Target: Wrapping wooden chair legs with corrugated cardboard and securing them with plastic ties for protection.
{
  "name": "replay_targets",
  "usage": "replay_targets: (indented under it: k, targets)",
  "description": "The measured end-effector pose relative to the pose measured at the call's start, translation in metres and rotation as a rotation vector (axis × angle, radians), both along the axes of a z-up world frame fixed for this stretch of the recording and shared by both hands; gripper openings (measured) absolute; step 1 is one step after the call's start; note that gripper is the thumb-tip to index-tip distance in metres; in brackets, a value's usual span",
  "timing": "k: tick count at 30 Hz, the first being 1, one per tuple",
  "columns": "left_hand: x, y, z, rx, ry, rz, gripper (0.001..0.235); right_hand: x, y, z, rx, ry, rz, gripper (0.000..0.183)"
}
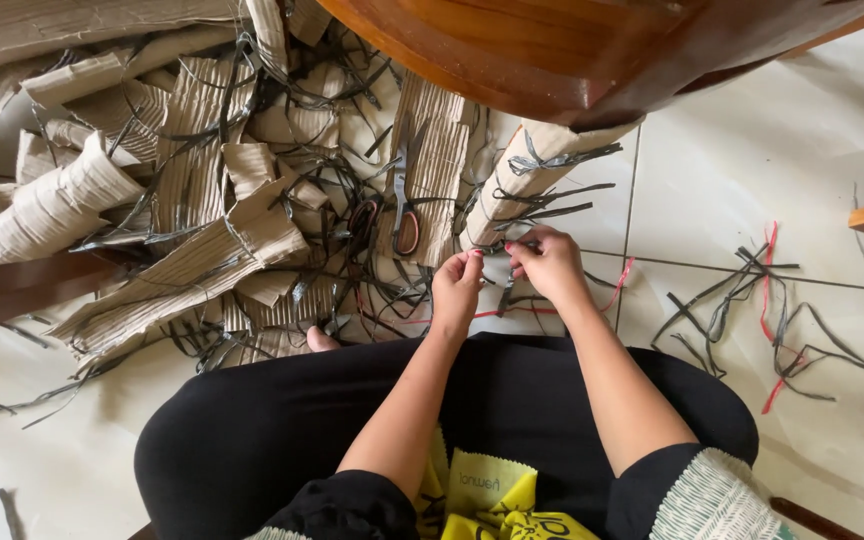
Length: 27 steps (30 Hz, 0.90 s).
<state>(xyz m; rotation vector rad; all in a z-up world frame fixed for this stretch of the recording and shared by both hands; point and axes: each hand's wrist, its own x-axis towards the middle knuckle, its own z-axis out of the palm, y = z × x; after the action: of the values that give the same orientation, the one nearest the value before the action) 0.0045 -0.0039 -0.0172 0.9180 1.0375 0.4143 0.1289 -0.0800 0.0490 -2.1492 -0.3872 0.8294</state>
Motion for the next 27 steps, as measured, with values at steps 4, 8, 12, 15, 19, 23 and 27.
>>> replay_targets:
  k: [4, 8, 12, 15, 19, 23, 27]
  targets:
    - [0.003, 0.001, -0.007, -0.063, -0.016, 0.078, 0.019, 0.009, 0.001, -0.009, 0.002, -0.036, -0.011, 0.007]
    - [0.005, 0.002, -0.004, -0.067, 0.008, 0.097, 0.018, 0.012, 0.004, -0.013, 0.006, -0.035, -0.060, 0.008]
    - [0.005, 0.007, -0.011, -0.008, 0.061, 0.017, 0.020, 0.019, 0.002, -0.036, 0.024, -0.069, -0.039, 0.009]
    - [-0.004, 0.028, 0.000, 0.353, 0.393, -0.478, 0.036, 0.017, 0.000, 0.006, -0.349, -0.187, 0.262, 0.024]
    - [-0.040, -0.007, 0.020, 0.721, 0.562, -0.890, 0.053, -0.014, 0.001, 0.062, -0.595, -0.101, 0.445, 0.043]
    - [-0.075, -0.045, 0.102, 0.676, 0.776, -1.574, 0.060, -0.033, 0.003, 0.050, -0.417, -0.069, 0.586, 0.023]
    - [-0.114, -0.070, 0.120, 0.908, 0.735, -1.657, 0.052, -0.072, 0.025, 0.047, -0.020, -0.081, 0.518, 0.008]
